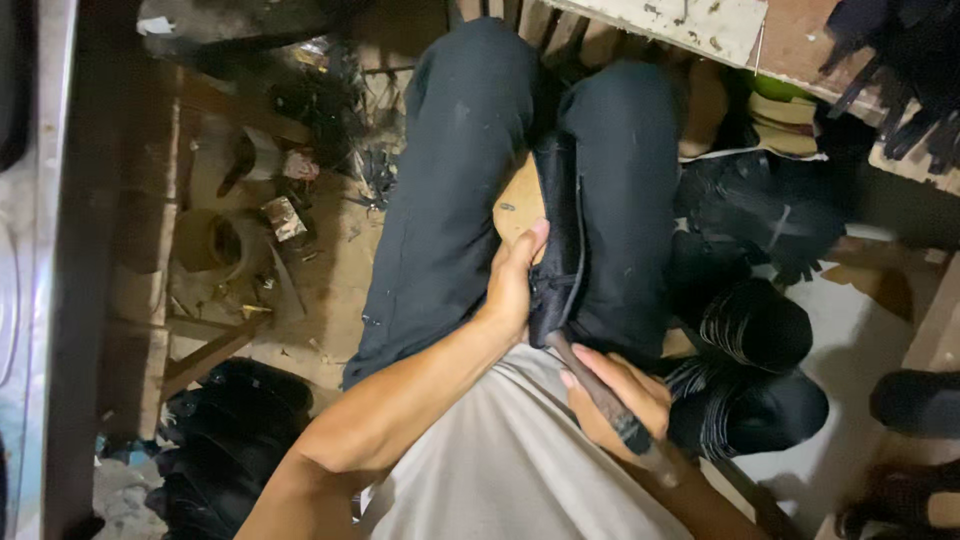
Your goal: The person sits at a workbench and attaches a rubber sole to a black shoe upper held on a wooden last. They hammer the sole edge to seat it, trim excess material with a small blade, press and align the sole by hand, and continue hammering around the shoe to secure the bond.
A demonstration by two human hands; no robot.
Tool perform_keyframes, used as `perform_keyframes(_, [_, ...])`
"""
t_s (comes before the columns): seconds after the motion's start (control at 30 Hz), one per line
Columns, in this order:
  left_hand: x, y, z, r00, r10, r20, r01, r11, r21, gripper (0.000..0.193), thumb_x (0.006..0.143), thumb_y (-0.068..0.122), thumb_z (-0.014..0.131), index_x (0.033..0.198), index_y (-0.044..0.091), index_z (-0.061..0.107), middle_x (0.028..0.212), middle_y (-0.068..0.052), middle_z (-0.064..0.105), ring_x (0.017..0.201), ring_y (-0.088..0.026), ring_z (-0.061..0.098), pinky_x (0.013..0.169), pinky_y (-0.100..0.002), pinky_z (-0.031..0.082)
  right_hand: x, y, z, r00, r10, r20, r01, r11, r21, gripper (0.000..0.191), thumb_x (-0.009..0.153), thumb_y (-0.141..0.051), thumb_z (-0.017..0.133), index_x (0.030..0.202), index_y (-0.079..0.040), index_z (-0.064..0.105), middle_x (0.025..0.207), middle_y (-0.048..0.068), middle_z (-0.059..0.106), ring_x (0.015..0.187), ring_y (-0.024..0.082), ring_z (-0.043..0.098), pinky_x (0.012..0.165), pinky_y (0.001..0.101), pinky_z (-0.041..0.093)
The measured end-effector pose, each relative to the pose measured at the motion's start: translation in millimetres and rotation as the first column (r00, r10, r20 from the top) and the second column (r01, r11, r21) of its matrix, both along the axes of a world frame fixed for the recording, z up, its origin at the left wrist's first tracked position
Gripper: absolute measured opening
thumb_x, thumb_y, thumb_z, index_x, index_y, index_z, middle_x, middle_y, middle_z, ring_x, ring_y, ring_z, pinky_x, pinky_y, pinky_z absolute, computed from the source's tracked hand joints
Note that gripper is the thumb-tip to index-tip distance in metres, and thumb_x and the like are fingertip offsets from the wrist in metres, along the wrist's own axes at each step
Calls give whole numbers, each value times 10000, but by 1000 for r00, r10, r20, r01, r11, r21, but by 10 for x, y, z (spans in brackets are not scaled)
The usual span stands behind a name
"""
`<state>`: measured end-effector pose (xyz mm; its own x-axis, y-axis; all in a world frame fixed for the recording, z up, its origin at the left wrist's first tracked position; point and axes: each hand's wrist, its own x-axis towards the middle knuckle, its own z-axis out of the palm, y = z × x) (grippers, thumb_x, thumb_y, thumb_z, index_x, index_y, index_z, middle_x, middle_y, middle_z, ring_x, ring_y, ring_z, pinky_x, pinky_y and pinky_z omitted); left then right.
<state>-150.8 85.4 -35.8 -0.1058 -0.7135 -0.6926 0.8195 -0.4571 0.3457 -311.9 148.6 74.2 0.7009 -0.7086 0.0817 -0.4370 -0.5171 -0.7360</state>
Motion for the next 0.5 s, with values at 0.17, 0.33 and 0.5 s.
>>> perform_keyframes(0.17, [48, 49, -2, 997, -73, 26, 71, 995, 74, 471, 913, 333, 624, 1299, 65, 608, 1107, -34, 720, 951, -138, 703, 831, -316, 571, 70, 27, 0, 783, -621, -40, 599, 734, 319, 290, 802, -54, 803, 1077, 16, 744, 856, 97, 774, 686, 125, 740, 615, 255, 587])
perform_keyframes(0.33, [110, 104, -36, 985, -164, 58, 166, 985, -34, 506, 972, 357, 606, 1318, -12, 611, 1088, -106, 689, 930, -213, 663, 800, -352, 544, 88, 28, -13, 743, -652, -154, 660, 673, 333, 301, 821, -100, 814, 1100, -5, 754, 863, 101, 763, 709, 118, 710, 652, 248, 567])
perform_keyframes(0.5, [135, 148, -96, 956, -212, 201, 235, 967, -100, 516, 974, 329, 569, 1360, -12, 583, 1255, -74, 680, 1138, -168, 654, 1000, -307, 496, -54, -134, -122, 572, -731, -372, 785, 355, 507, 324, 830, -150, 778, 1129, -29, 764, 699, 70, 753, 504, 81, 600, 460, 236, 503])
